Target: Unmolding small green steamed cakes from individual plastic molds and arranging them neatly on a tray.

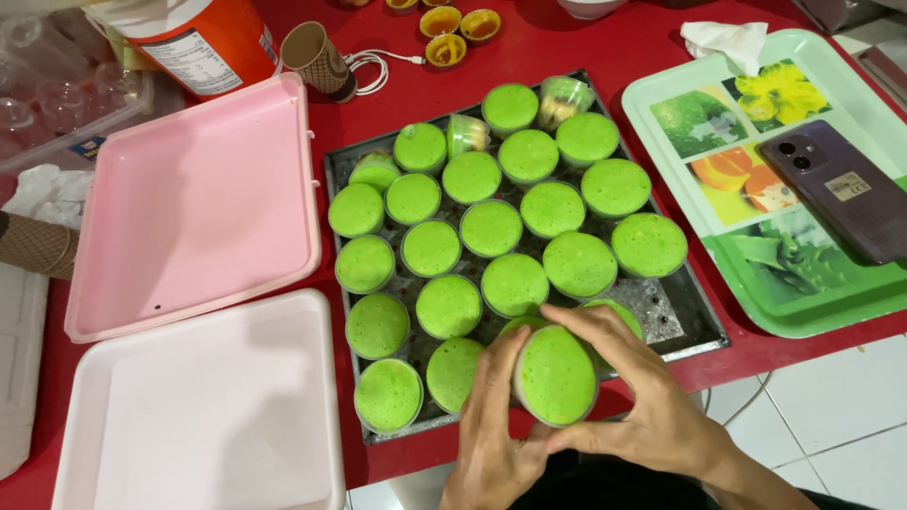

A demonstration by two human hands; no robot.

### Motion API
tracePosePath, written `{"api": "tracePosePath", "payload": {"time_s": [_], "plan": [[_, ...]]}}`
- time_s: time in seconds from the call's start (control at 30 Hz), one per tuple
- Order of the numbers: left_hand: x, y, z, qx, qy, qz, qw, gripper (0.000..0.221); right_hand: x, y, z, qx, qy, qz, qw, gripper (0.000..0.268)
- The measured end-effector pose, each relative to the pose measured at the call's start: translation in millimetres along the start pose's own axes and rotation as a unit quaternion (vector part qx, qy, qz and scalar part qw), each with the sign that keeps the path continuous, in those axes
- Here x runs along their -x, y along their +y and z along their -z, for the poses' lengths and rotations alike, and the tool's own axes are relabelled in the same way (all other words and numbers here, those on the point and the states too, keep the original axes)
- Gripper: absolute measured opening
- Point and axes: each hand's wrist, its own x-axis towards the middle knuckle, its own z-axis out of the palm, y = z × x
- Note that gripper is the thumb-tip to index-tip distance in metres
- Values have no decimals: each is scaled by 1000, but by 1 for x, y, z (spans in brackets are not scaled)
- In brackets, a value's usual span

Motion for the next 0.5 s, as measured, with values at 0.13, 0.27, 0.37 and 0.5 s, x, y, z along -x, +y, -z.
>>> {"api": "tracePosePath", "payload": {"time_s": [0.13,0.27,0.37,0.5], "plan": [[-1,10,3,25,-40,-13,999,74,0,-1,-2,-5,54,89,995,88],[3,6,-8,31,-2,-8,999,68,3,5,-8,21,113,92,989,91],[4,0,-8,-28,24,-41,998,81,0,-3,1,-4,-5,-10,1000,104],[3,12,-2,25,-56,13,998,70,2,-8,4,-32,4,27,999,91]]}}
